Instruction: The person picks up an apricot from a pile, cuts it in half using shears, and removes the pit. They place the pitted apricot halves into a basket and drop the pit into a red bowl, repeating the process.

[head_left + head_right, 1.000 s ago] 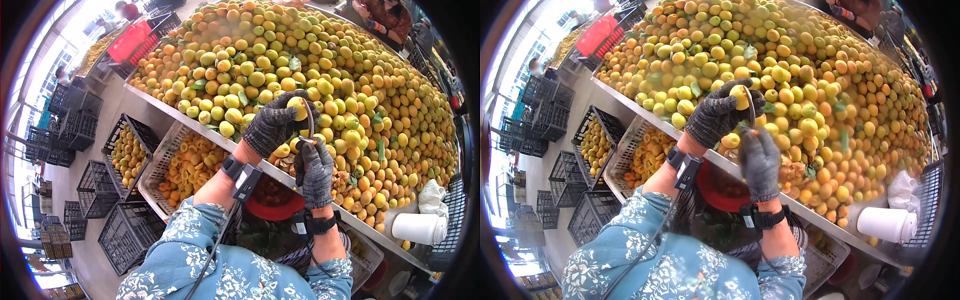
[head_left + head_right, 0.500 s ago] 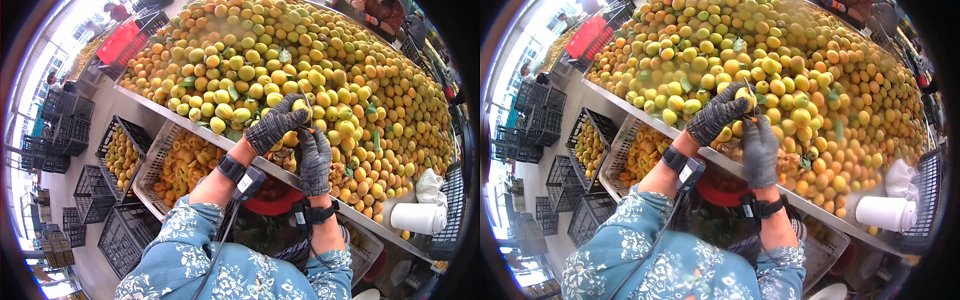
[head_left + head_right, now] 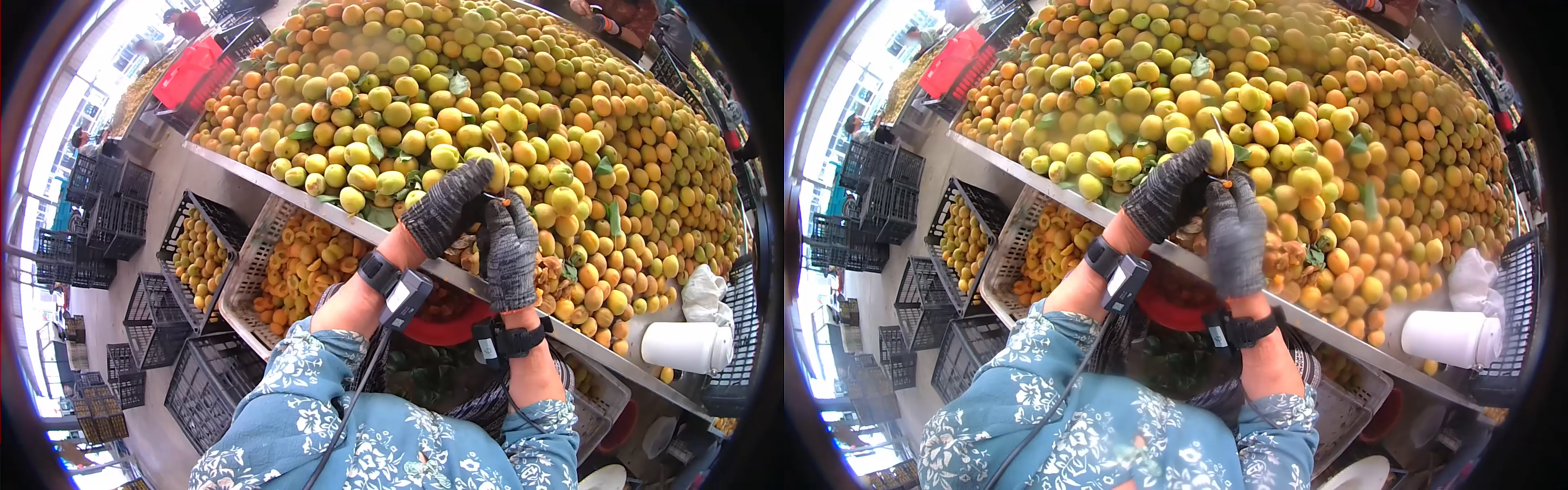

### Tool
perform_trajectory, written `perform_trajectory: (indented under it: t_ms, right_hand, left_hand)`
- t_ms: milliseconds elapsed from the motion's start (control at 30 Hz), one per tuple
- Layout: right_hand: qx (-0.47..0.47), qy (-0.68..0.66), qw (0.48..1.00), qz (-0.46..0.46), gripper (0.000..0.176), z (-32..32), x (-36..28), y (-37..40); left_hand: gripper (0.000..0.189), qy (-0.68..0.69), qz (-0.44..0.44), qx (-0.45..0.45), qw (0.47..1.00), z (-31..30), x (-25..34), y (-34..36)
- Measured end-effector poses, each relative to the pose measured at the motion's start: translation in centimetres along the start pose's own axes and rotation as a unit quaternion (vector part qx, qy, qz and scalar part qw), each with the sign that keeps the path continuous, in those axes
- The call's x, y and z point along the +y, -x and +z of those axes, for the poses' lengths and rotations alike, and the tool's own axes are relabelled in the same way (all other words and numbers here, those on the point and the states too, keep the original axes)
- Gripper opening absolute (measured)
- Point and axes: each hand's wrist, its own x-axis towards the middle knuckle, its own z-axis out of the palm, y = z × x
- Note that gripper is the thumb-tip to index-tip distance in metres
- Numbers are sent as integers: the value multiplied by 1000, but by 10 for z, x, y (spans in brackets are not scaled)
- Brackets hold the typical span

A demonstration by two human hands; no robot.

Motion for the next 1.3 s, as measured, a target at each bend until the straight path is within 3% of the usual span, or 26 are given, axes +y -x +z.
perform_trajectory:
  t_ms: [100, 167, 333, 367, 467, 533, 600, 633, 667, 700, 733, 800, 867, 933, 1033, 1100, 1233, 1300]
  right_hand:
    - [13, -7, 1000, 5, 15, -4, 2, 0]
    - [20, 12, 1000, -7, 15, -6, 5, 1]
    - [5, -105, 991, 85, 12, -4, 7, 12]
    - [19, -42, 998, 33, 11, 2, 15, 14]
    - [8, -102, 990, 96, 11, 1, 9, 14]
    - [5, -100, 991, 88, 13, 0, 9, 11]
    - [37, -112, 991, 65, 15, 2, 2, 10]
    - [37, -96, 994, 45, 15, -1, 5, 5]
    - [38, -96, 994, 45, 15, -4, 3, 5]
    - [42, -55, 997, 42, 15, -6, 0, 4]
    - [47, -14, 998, 38, 16, -7, -3, 4]
    - [48, -29, 998, 30, 15, -7, -1, 5]
    - [49, -52, 996, 52, 15, -7, 2, 8]
    - [45, -48, 996, 57, 14, -9, 7, 11]
    - [38, -16, 999, -9, 14, -7, 10, 16]
    - [29, -59, 994, 89, 19, -4, 4, 22]
    - [0, -40, 995, 95, 18, -10, 14, 16]
    - [33, 2, 999, 25, 21, -7, 13, 17]
  left_hand:
    - [35, -289, 92, -34, 952, 5, 12, 2]
    - [32, -251, 99, -41, 962, 6, 11, -2]
    - [31, -203, 134, -42, 969, -10, 8, -8]
    - [31, -204, 134, -42, 969, -15, 6, -10]
    - [20, -344, 207, 29, 916, -30, -1, -16]
    - [20, -354, 215, 44, 909, -28, -9, -16]
    - [22, -570, 426, -18, 702, -24, -15, -11]
    - [28, -518, 345, -55, 781, -12, -10, 3]
    - [28, -517, 345, -56, 782, -6, -7, 3]
    - [32, -384, 187, -36, 904, -2, -4, 2]
    - [36, -230, 17, -14, 973, 2, -1, 2]
    - [41, -226, 23, -31, 973, 7, 1, 2]
    - [37, -263, 151, -21, 953, 9, -3, -2]
    - [34, -230, 148, -13, 962, 11, -5, -2]
    - [33, -236, 132, -43, 962, -1, -4, -5]
    - [29, -161, 114, -8, 980, -6, 0, -6]
    - [26, -60, 79, -30, 995, -1, -6, -1]
    - [32, -19, 35, -10, 999, -9, -10, -7]
